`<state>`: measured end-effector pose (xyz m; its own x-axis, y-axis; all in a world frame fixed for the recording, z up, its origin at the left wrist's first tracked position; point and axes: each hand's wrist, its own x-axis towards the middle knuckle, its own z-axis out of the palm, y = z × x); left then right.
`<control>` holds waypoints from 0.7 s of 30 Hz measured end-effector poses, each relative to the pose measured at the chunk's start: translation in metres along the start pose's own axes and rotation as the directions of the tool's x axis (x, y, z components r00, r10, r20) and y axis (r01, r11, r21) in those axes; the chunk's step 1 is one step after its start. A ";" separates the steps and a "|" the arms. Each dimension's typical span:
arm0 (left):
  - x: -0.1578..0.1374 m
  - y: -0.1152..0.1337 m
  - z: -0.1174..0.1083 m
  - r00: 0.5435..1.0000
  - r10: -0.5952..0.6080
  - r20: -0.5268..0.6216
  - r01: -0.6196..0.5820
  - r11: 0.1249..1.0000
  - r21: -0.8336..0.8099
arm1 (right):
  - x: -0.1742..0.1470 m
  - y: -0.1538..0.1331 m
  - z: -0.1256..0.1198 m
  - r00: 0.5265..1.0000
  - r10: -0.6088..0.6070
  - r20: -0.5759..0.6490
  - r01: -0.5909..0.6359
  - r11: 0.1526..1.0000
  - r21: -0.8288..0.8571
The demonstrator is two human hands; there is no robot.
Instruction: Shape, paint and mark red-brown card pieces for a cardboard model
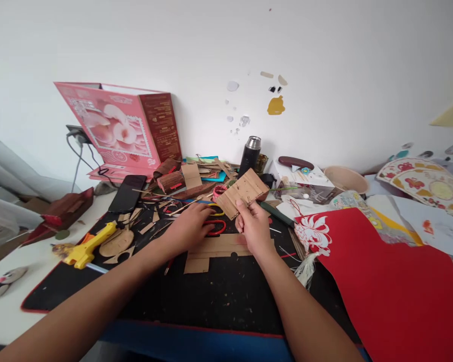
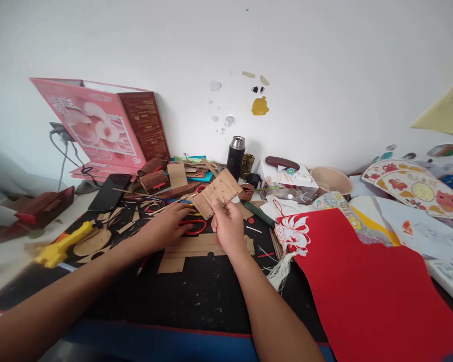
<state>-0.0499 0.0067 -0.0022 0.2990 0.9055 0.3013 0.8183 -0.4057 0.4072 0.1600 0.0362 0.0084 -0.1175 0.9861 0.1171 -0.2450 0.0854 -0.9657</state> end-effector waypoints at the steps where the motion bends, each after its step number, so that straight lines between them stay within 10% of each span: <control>1: 0.005 -0.001 0.005 1.000 0.020 0.016 -0.020 1.000 0.020 | -0.001 0.001 0.001 1.000 0.003 0.005 -0.003 1.000 -0.003; 13: 0.031 -0.016 0.023 0.951 0.263 0.164 -0.285 0.950 0.129 | -0.007 -0.002 0.004 0.999 0.013 0.038 -0.012 1.000 -0.014; 21: 0.022 -0.019 -0.006 0.885 0.379 0.270 -0.420 0.901 0.112 | -0.007 -0.001 0.004 0.999 0.015 0.044 -0.015 1.000 -0.012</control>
<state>-0.0615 0.0338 0.0017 0.7077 0.6811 0.1879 0.6662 -0.7318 0.1438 0.1568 0.0286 0.0098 -0.1635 0.9801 0.1122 -0.2321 0.0724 -0.9700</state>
